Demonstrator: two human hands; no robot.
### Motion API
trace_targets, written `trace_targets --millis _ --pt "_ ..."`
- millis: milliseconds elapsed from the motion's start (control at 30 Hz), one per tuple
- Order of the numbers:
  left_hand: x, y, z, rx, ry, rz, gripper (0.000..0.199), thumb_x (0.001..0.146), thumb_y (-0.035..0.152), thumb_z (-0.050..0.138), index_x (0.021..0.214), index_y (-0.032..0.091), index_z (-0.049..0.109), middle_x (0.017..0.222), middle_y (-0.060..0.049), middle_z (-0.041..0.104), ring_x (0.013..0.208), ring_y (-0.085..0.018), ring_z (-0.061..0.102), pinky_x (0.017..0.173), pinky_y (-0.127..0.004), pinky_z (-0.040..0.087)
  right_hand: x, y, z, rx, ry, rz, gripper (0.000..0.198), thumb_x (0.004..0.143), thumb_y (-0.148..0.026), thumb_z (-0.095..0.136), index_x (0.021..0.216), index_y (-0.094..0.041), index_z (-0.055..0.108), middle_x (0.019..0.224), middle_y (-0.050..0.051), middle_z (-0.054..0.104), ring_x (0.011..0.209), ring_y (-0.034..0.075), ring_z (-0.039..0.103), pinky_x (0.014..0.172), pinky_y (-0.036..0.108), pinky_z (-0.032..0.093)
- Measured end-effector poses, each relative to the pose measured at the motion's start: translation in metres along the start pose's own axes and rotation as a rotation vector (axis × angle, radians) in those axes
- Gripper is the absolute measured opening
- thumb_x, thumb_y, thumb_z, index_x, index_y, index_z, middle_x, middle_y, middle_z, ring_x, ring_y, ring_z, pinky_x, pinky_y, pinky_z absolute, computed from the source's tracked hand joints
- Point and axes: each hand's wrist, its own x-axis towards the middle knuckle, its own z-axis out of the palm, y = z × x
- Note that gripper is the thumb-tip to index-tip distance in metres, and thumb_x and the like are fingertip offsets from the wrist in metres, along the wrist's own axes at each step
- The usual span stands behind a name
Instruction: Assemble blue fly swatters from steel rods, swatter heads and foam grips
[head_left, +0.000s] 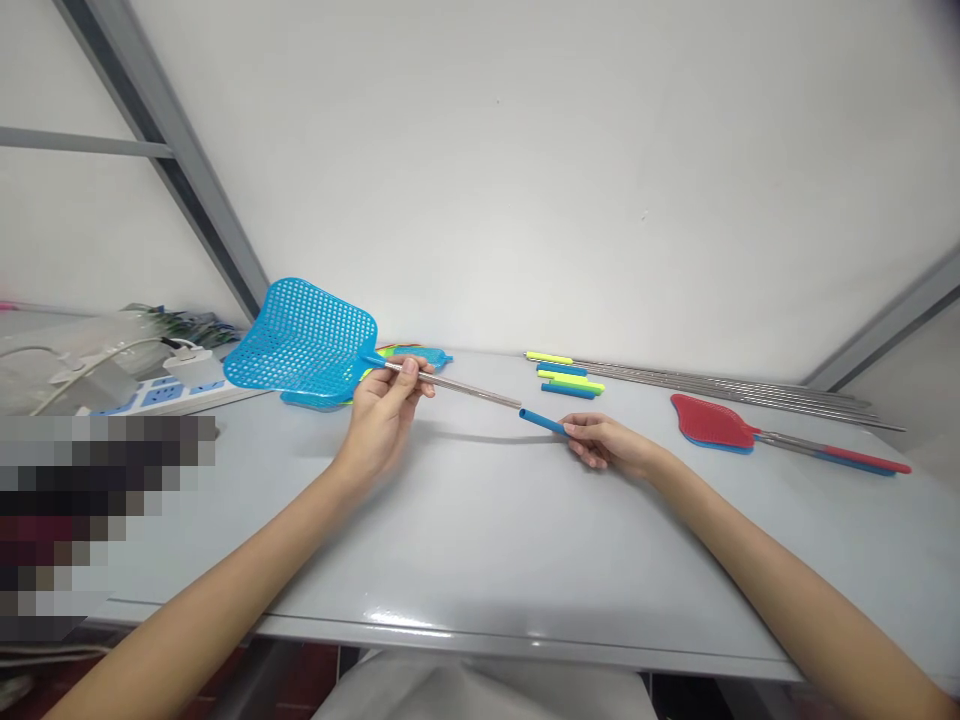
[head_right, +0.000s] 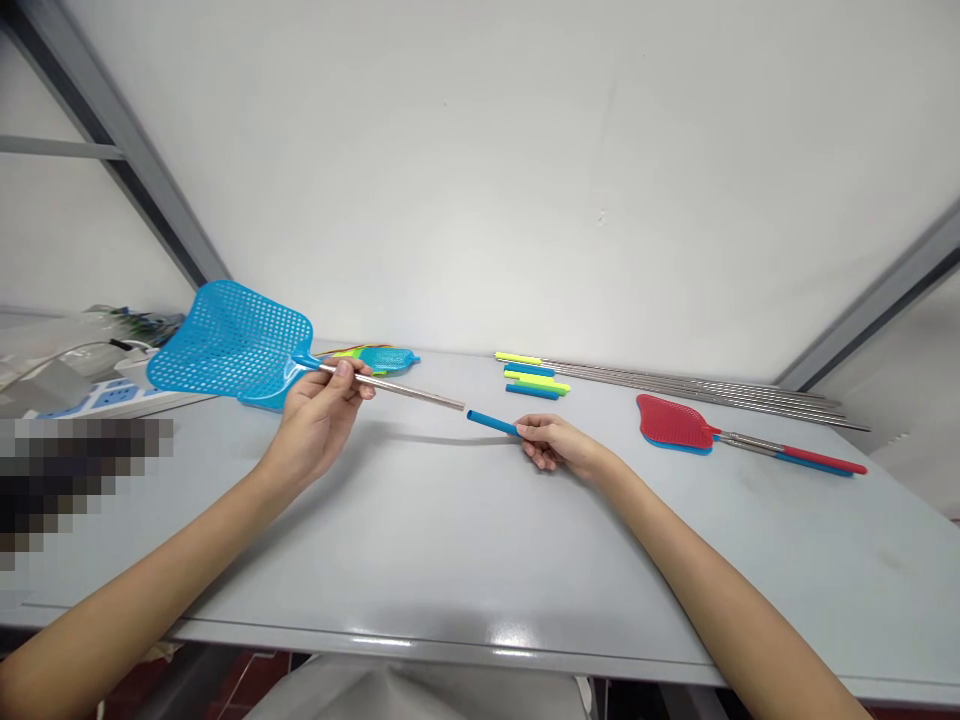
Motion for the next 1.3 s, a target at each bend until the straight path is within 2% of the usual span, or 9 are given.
trace_targets --millis 600,933,1133,1300 --pt "-0.0054 -0.0026 0.0037 0.021 -0.019 -0.051 0.008 0.069 0.022 0.057 0.072 0.015 0.057 0.079 0.0 0.054 0.059 -0.005 0.048 0.063 -0.021 0.039 -0.001 -0.0016 0.0013 0.012 0.002 0.008 0.025 0.07 -0.039 0.052 0.078 -0.015 0.048 0.054 -0.003 0.044 0.039 0.004 0.037 0.034 0.018 0.022" --pt "-0.0064 -0.0043 0.003 0.066 -0.025 -0.07 0.009 0.069 0.023 0.057 0.074 0.016 0.057 0.081 0.0 0.055 0.061 -0.005 0.049 0.064 -0.021 0.039 -0.0009 -0.0016 0.0012 0.018 -0.003 0.018 0.025 0.07 -0.039 0.053 0.071 -0.015 0.045 0.053 -0.004 0.042 0.038 0.004 0.036 0.035 0.019 0.021" --pt "-0.0073 -0.0048 0.0026 0.139 -0.032 -0.07 0.011 0.068 0.026 0.058 0.073 0.016 0.058 0.081 -0.001 0.056 0.061 -0.007 0.051 0.068 -0.023 0.04 -0.0009 -0.0013 0.0007 0.012 -0.01 0.001 0.024 0.071 -0.038 0.051 0.068 -0.016 0.043 0.052 -0.004 0.039 0.038 0.004 0.035 0.036 0.019 0.021" --pt "-0.0098 -0.0076 0.0033 0.158 -0.046 -0.123 0.015 0.067 0.028 0.059 0.075 0.016 0.059 0.087 -0.002 0.058 0.064 -0.008 0.054 0.073 -0.026 0.041 -0.0023 -0.0036 0.0041 0.028 -0.018 0.014 0.025 0.07 -0.038 0.052 0.065 -0.016 0.041 0.052 -0.004 0.037 0.039 0.004 0.034 0.036 0.019 0.021"
